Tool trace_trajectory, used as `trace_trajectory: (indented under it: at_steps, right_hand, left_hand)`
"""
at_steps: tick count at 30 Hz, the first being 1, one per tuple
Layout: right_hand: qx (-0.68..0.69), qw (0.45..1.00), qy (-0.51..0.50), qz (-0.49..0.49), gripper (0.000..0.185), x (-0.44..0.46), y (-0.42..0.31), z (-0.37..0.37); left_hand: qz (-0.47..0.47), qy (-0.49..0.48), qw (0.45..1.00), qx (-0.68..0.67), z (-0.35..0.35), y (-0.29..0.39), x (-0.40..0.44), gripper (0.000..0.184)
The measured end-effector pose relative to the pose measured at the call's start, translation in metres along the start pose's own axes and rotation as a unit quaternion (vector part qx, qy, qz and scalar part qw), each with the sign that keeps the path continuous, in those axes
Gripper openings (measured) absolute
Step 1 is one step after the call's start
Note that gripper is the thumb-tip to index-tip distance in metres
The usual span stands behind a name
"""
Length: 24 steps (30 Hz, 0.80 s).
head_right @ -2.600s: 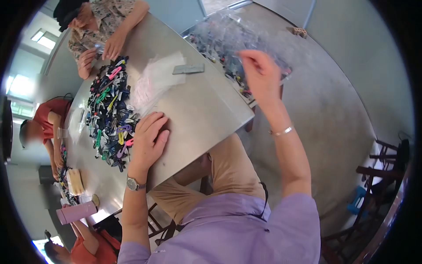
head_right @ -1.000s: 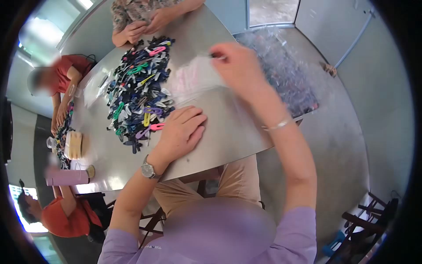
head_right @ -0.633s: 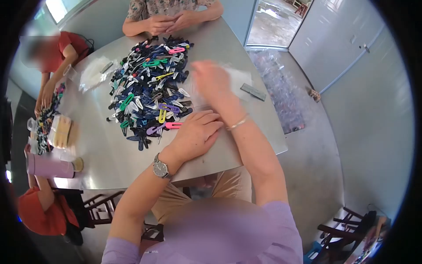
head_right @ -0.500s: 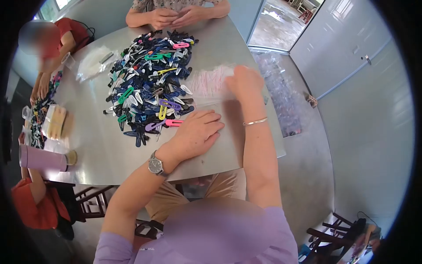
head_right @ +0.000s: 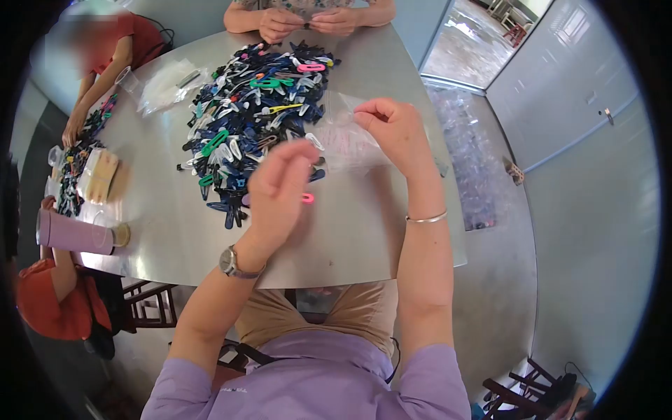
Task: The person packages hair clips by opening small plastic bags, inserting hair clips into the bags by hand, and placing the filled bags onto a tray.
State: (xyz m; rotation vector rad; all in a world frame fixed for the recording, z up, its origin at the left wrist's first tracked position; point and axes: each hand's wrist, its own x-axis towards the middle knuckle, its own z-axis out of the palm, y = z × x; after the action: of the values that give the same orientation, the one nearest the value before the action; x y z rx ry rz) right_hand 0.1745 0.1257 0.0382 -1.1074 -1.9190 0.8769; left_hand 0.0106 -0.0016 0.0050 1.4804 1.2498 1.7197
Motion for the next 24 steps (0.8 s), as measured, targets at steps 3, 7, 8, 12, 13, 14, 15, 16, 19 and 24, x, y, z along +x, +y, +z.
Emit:
trace_trajectory:
  at_steps: [3, 7, 8, 12, 13, 14, 15, 16, 19, 24]
  right_hand:
    - [0.022, 1.0, 0.0, -0.019, 0.011, -0.008, -0.018, 0.013]
    - [-0.079, 0.978, -0.028, -0.192, 0.01, -0.013, -0.028, 0.034]
    - [-0.117, 0.958, -0.031, -0.26, 0.01, -0.013, -0.028, 0.038]
    - [-0.157, 0.953, -0.028, -0.258, 0.009, -0.017, -0.029, 0.051]
    - [-0.15, 0.955, -0.029, -0.253, 0.009, -0.017, -0.028, 0.052]
    - [-0.144, 0.958, -0.031, -0.248, 0.009, -0.017, -0.028, 0.052]
    - [-0.144, 0.957, -0.032, -0.249, 0.009, -0.017, -0.028, 0.052]
    - [-0.138, 0.96, -0.033, -0.24, 0.009, -0.017, -0.028, 0.051]
    - [-0.118, 0.964, -0.042, -0.235, 0.01, -0.017, -0.03, 0.051]
    - [-0.133, 0.944, -0.057, -0.295, 0.009, -0.018, -0.031, 0.054]
  left_hand:
    - [-0.096, 0.07, 0.981, -0.153, -0.01, 0.001, 0.017, 0.032]
    - [-0.263, 0.051, 0.887, -0.375, -0.025, -0.01, 0.025, 0.04]
    - [-0.26, 0.05, 0.895, -0.359, -0.025, -0.01, 0.025, 0.041]
    - [-0.266, 0.073, 0.897, -0.345, -0.027, 0.001, 0.028, 0.044]
    - [-0.266, 0.074, 0.897, -0.346, -0.027, -0.001, 0.028, 0.044]
    - [-0.253, 0.067, 0.908, -0.328, -0.026, -0.004, 0.027, 0.044]
    - [-0.239, 0.06, 0.918, -0.31, -0.026, -0.007, 0.026, 0.044]
    - [-0.238, 0.061, 0.918, -0.31, -0.026, -0.009, 0.026, 0.044]
    - [-0.272, 0.07, 0.917, -0.284, -0.025, -0.014, 0.024, 0.045]
    - [-0.307, 0.048, 0.929, -0.202, -0.025, -0.012, 0.024, 0.035]
